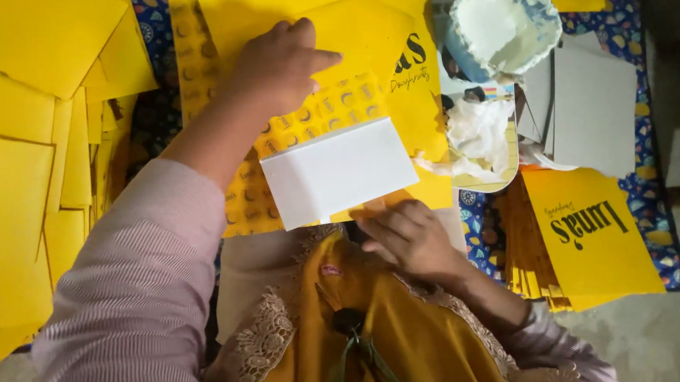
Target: The person applies glue from a bowl onto a white paper card with a small applicator, then presses and wipes the card onto a yellow printed paper bag. They also fold a white paper box insert flat and stack finished bags aside.
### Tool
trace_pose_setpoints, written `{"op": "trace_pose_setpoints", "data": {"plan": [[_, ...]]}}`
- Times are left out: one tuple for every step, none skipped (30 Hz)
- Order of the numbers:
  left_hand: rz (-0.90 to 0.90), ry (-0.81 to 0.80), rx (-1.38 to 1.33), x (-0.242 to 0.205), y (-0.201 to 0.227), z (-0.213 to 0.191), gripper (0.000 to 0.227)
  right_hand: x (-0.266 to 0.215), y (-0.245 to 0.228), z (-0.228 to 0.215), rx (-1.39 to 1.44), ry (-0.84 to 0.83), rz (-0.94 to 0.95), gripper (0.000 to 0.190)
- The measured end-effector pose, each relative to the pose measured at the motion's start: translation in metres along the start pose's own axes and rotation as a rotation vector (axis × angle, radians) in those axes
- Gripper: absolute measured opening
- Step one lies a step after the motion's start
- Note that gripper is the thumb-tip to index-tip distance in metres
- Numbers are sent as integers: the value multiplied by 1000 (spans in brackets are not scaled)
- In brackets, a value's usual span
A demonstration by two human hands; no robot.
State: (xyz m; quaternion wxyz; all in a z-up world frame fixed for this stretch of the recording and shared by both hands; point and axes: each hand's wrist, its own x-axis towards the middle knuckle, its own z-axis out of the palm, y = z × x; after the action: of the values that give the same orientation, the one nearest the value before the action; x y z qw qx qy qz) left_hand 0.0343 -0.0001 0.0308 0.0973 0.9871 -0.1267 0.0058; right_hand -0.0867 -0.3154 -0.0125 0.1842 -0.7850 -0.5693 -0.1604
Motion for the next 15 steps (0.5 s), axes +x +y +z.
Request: {"op": "trace_pose_setpoints", "data": {"plan": [[37,19,33,3,-2,3,51,11,1,1,37,-29,47,44],[74,38,67,6,-3,6,48,23,1,2,74,-59,95,48],[68,44,70,7,-4,6,48,29,2,1,72,-58,86,48],[87,44,93,9,-5,7,47,35,2,0,74,-82,107,50],[106,41,114,10,-5,8,46,40,2,-1,78,-108,130,52],[99,45,116,12,-10,13,46,40,5,6,79,-108,122,52],[98,62,79,16,-14,18,49,40,8,12,44,-131,145,47],[97,79,42,20,-18,24,52,40,12,18,8,-153,169,45],[98,81,41,21,-20,19,52,45,15,20,5,-154,169,45],[40,-15,10,22,-22,15,55,50,18,21,2,-184,183,48],[-24,-111,-22,21,-24,12,59,55,20,23,2,-215,193,52],[-28,-109,-25,21,-27,16,59,60,19,20,2,-218,188,52],[51,-5,-31,21,-34,19,62,69,19,18,-25,-193,187,61],[130,98,-36,22,-40,22,65,77,19,16,-52,-168,185,74],[122,99,-38,24,-45,20,65,81,22,15,-48,-172,178,74]]}}
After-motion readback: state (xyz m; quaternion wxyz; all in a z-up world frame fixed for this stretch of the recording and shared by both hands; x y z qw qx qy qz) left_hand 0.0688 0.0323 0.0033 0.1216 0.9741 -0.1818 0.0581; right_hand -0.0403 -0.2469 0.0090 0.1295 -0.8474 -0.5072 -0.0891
